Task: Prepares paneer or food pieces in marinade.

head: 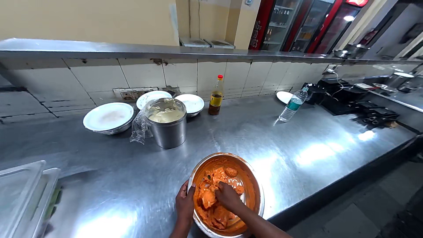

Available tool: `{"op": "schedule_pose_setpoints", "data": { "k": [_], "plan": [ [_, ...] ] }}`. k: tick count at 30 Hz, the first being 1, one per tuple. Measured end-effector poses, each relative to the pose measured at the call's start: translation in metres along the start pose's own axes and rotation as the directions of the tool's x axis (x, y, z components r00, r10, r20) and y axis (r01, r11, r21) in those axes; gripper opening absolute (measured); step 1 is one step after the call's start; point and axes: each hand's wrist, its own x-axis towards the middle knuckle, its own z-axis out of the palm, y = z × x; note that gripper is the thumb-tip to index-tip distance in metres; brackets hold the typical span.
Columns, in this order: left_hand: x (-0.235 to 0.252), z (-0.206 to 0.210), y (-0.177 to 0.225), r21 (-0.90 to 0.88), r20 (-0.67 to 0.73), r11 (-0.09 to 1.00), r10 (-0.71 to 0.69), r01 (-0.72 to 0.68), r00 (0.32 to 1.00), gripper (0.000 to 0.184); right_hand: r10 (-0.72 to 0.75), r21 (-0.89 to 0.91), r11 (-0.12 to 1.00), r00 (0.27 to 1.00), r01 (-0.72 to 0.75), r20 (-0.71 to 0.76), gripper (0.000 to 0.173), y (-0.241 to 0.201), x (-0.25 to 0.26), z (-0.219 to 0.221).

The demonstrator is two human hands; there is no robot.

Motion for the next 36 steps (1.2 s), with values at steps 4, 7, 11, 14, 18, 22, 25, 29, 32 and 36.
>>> {"op": "schedule_pose_setpoints", "data": {
  "k": [4,7,11,14,18,22,25,29,32,36],
  "plan": [
    [0.002,-0.001,-0.002,0.008,0.0,1.0,0.011,-0.011,1.0,0.028,-0.002,-0.164,0.986,1.0,0.0,-0.012,0.035,0.021,-0.006,-0.02],
    [0.002,0.001,-0.004,0.013,-0.012,1.0,0.024,-0.023,1.0,0.028,0.017,-0.235,0.972,0.995,0.007,0.102,0.038,0.044,-0.008,-0.029],
    [0.002,0.003,-0.002,0.031,-0.016,0.999,0.035,-0.034,0.999,0.029,-0.174,-0.242,0.942,0.955,0.232,0.238,0.046,0.052,-0.014,0.001],
    [0.004,0.003,-0.002,0.038,-0.013,0.998,0.042,-0.042,0.999,0.027,-0.229,-0.303,0.903,0.937,0.306,0.265,0.052,0.046,-0.012,0.018],
    [0.005,0.003,-0.002,0.043,-0.012,0.997,0.058,-0.058,0.998,0.026,-0.139,-0.456,0.845,0.939,0.279,0.315,0.059,0.042,-0.01,0.007],
    [0.005,0.002,-0.003,0.071,-0.002,0.995,0.074,-0.074,0.997,0.025,-0.047,-0.486,0.855,0.961,0.179,0.271,0.06,0.045,-0.014,0.001],
    [0.005,0.002,-0.003,0.078,-0.01,0.994,0.074,-0.073,0.997,0.025,0.062,-0.515,0.854,0.968,0.074,0.243,0.06,0.048,-0.011,-0.007],
    [0.006,0.002,-0.004,0.094,-0.014,0.992,0.091,-0.089,0.996,0.025,0.099,-0.449,0.894,0.971,0.01,0.22,0.055,0.058,-0.012,-0.016],
    [0.007,0.004,-0.003,0.11,-0.011,0.989,0.096,-0.095,0.995,0.025,0.143,-0.488,0.872,0.943,0.023,0.3,0.062,0.05,-0.024,-0.014],
    [0.009,0.004,-0.004,0.122,-0.016,0.987,0.108,-0.105,0.994,0.025,0.055,-0.331,0.933,0.856,0.139,0.514,0.053,0.04,-0.022,-0.01]
  ]
}}
